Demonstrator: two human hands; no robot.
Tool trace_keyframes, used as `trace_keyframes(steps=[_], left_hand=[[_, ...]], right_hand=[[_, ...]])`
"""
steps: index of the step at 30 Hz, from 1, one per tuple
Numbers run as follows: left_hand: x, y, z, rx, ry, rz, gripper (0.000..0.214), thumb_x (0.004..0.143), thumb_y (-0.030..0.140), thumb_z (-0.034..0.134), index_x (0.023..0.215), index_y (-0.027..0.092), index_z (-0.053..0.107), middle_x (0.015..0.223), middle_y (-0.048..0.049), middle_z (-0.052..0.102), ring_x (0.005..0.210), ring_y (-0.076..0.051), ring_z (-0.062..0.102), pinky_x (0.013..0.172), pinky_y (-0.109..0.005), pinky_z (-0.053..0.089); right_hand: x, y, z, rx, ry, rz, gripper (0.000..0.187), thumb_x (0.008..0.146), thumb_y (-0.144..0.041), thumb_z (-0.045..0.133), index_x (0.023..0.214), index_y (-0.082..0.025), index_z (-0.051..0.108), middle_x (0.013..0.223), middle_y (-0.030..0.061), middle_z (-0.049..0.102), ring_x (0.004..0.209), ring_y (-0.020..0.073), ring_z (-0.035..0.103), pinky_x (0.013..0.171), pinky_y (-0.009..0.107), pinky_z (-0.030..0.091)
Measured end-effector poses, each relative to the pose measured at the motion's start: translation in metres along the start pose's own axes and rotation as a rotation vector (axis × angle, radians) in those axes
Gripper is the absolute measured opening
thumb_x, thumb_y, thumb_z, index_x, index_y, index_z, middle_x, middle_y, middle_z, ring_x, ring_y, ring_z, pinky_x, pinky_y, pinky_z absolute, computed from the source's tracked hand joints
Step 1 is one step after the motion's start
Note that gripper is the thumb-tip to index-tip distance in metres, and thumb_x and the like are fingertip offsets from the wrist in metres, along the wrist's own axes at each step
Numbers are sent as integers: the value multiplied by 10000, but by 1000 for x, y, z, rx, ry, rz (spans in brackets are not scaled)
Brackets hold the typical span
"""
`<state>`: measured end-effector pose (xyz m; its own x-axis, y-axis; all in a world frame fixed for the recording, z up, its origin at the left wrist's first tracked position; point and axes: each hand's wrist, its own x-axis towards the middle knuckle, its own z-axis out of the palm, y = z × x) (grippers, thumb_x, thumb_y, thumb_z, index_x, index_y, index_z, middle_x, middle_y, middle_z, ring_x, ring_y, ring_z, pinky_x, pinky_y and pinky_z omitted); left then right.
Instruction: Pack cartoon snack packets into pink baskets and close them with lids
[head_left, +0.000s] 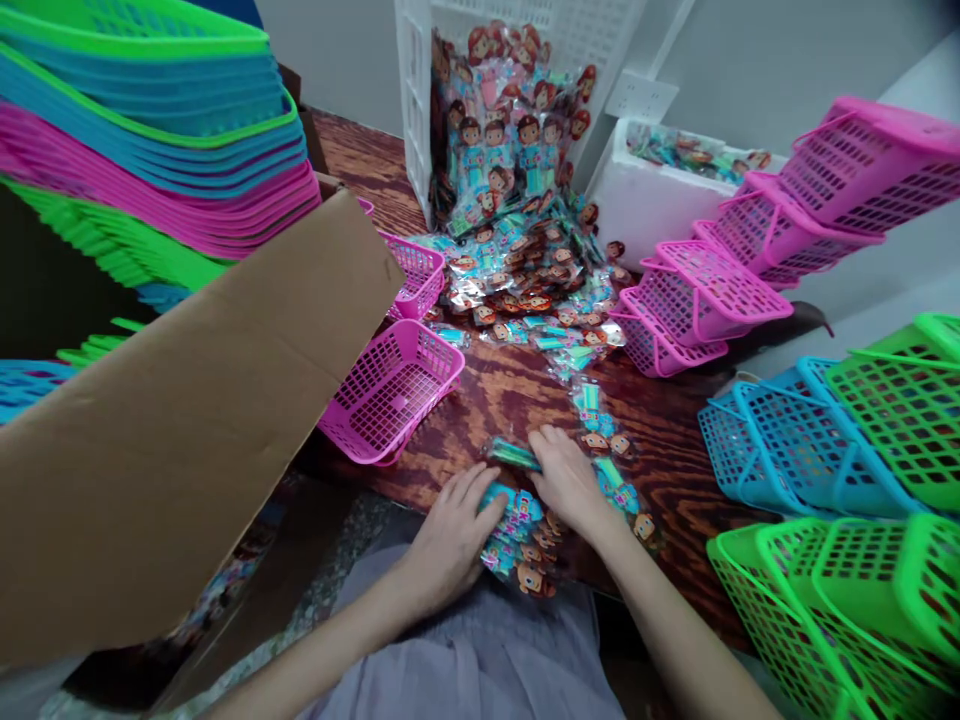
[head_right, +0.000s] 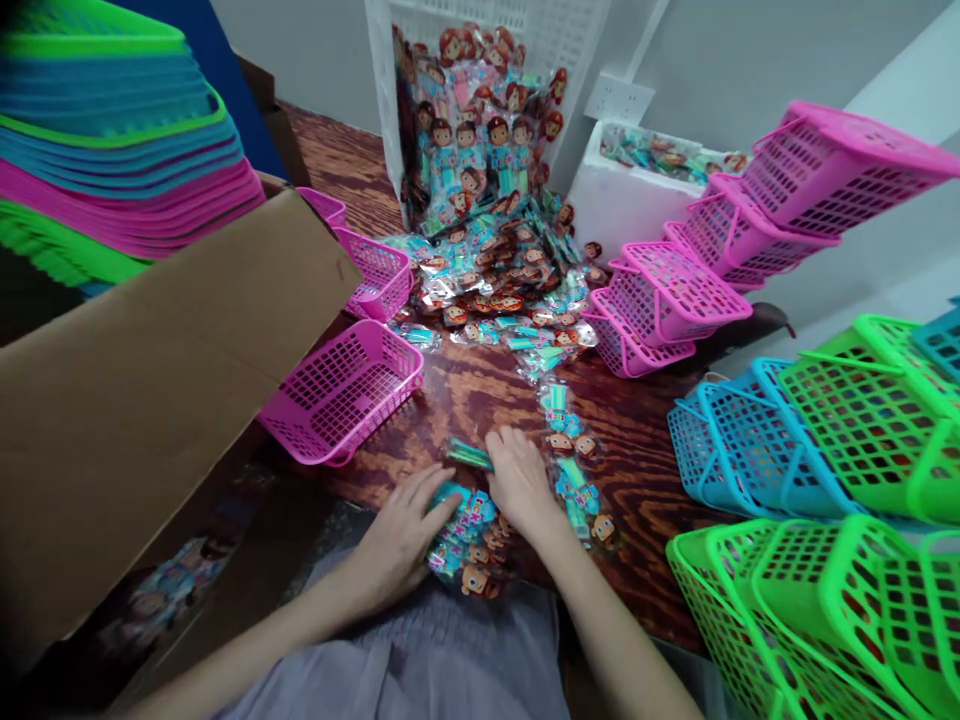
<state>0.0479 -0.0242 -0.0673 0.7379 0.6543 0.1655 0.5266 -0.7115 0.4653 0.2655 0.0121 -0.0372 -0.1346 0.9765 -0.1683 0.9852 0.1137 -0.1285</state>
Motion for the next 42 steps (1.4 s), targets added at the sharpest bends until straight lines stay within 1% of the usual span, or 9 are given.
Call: trace_keyframes(steps=[4, 12, 18, 23, 27, 30, 35, 39, 42], left_hand=[[-2, 1, -2, 18, 64, 6, 533, 804, 112, 612, 1324, 191, 530, 1650, -170, -4, 1509, -398, 37, 1169, -619, 198], [1, 3, -3, 100, 30, 14, 539, 804, 144, 650, 1328, 198, 537, 1653, -164, -72, 1513, -394, 24, 1183, -625, 134], [15, 3, -8, 246, -66, 130, 666, 831, 96, 517, 1478, 147, 373, 1633, -206, 125, 1508, -376, 84, 1174, -651, 47], [29, -4, -9, 277, -153, 150, 738, 850, 121, 455, 1550, 141, 224, 1363, -133, 542, 1261, -295, 471, 1187, -631, 40], [34, -6, -9, 277, -232, 125, 608, 818, 192, 529, 1419, 129, 459, 1252, -122, 589, 1157, -289, 516, 1204, -586, 85], [31, -9, -5, 222, -224, 126, 594, 790, 219, 576, 1374, 138, 505, 1355, -140, 535, 1274, -314, 443, 1201, -549, 141], [27, -16, 3, 137, -203, 133, 656, 761, 151, 548, 1410, 124, 459, 1470, -134, 465, 1366, -304, 367, 1182, -482, 206], [29, -14, 0, 111, -200, 132, 663, 741, 142, 542, 1399, 115, 461, 1453, -133, 486, 1341, -300, 398, 1166, -471, 230], [29, -12, -2, 100, -188, 134, 655, 741, 137, 542, 1391, 116, 466, 1440, -134, 499, 1335, -300, 407, 1153, -471, 249]], right_hand=[[-31, -6, -5, 109, -77, -17, 186, 840, -81, 550, 975, -208, 543, 981, 56, 651, 965, 242, 578, 831, 359, 373], [-46, -6, -7, 283, -56, -48, 277, 849, -24, 462, 1012, -218, 573, 1014, 40, 641, 1008, 204, 580, 874, 312, 393], [-53, -18, -4, 257, -22, -76, 280, 855, -7, 427, 960, -195, 607, 966, 62, 646, 964, 209, 578, 858, 308, 419], [-54, 16, -6, 588, -82, -51, 180, 907, -174, 515, 994, -218, 666, 999, 28, 693, 942, 185, 624, 851, 285, 453], [-61, 71, 9, 431, 211, 455, 271, 920, -304, 535, 1144, -201, 649, 1221, 109, 646, 1144, 281, 555, 956, 403, 426], [-72, 90, 31, 216, 230, 678, 466, 817, -318, 675, 1246, -167, 575, 1425, 192, 491, 1303, 372, 417, 985, 507, 390], [-83, 68, 50, 278, 225, 531, 247, 785, -201, 666, 1024, -226, 610, 1406, 113, 513, 1272, 311, 455, 990, 473, 405], [-85, 58, 47, 458, 250, 332, 424, 812, -244, 631, 1231, -296, 582, 1433, 65, 514, 1307, 283, 446, 1039, 481, 382], [-91, 74, 45, 687, 383, 410, 299, 881, -359, 534, 1139, -237, 625, 1199, 92, 668, 1132, 257, 590, 988, 436, 443]])
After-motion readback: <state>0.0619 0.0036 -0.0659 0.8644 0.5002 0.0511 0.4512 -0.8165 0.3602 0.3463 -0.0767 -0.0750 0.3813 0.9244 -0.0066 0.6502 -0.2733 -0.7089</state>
